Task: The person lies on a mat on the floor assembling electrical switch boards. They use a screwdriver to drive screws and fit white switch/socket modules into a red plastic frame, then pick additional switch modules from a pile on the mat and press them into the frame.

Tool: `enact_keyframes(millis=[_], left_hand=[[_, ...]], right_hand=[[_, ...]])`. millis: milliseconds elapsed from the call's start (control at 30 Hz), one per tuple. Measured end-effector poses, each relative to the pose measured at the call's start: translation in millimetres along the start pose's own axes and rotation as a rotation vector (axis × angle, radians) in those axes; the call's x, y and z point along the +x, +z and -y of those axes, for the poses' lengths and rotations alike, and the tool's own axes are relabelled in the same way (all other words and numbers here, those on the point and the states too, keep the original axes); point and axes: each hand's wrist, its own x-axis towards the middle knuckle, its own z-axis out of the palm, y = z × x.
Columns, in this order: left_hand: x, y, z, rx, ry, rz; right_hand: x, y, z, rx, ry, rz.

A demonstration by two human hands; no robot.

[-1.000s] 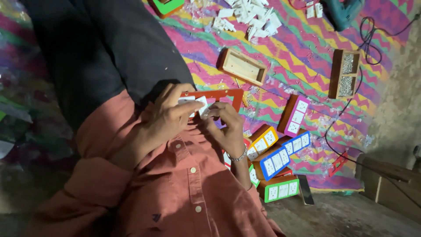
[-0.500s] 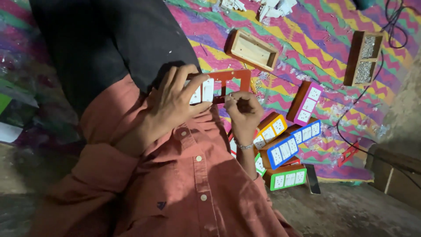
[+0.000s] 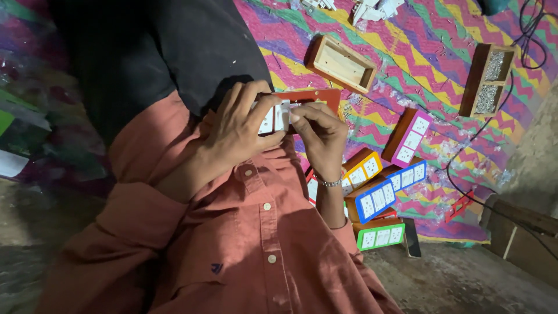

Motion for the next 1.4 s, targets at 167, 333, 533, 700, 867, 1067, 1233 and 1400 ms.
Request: enact_keyframes(millis=[167,333,533,700,867,1067,1233,1400], left_hand=[[0.0,1.0,0.7,0.024,0.003,0.014],[-1.5,1.4,1.5,0.020,0.003,0.012],[-2.4,3.7,1.5,0.051,0.019,0.029],[0.4,-0.8,-2.2,0.070,0.015,0.073],[0.1,-3.1,-5.9,0.202,0.042,0.136],[-1.0,0.2,-2.1,0.212,0.066,-0.033],[-7.5,-14.6,2.0,-0.059,0.014,-0.160],[-11.6,0.0,10.3,-0.363,-0.047,-0.328]], right_hand=[[11.7,7.2,8.6,-0.072,-0.022,0.048],[17.6,12.9,9.9,-0.127,0.004,0.029],[22.9,8.6,4.8,-0.087,0.049,0.050],[22.0,10.4,-5.6,0.012,0.046,-0.037],[15.4,-10.5,-26.9,0.112,-0.014,-0.311],[11.3,-74.1,-78.1,0.255,-0.080,-0.673],[18.7,-70.0,-152.3,-0.672,0.046,-0.207],[25.8,-30.8,-167.7,-0.632,0.033,-0.190]])
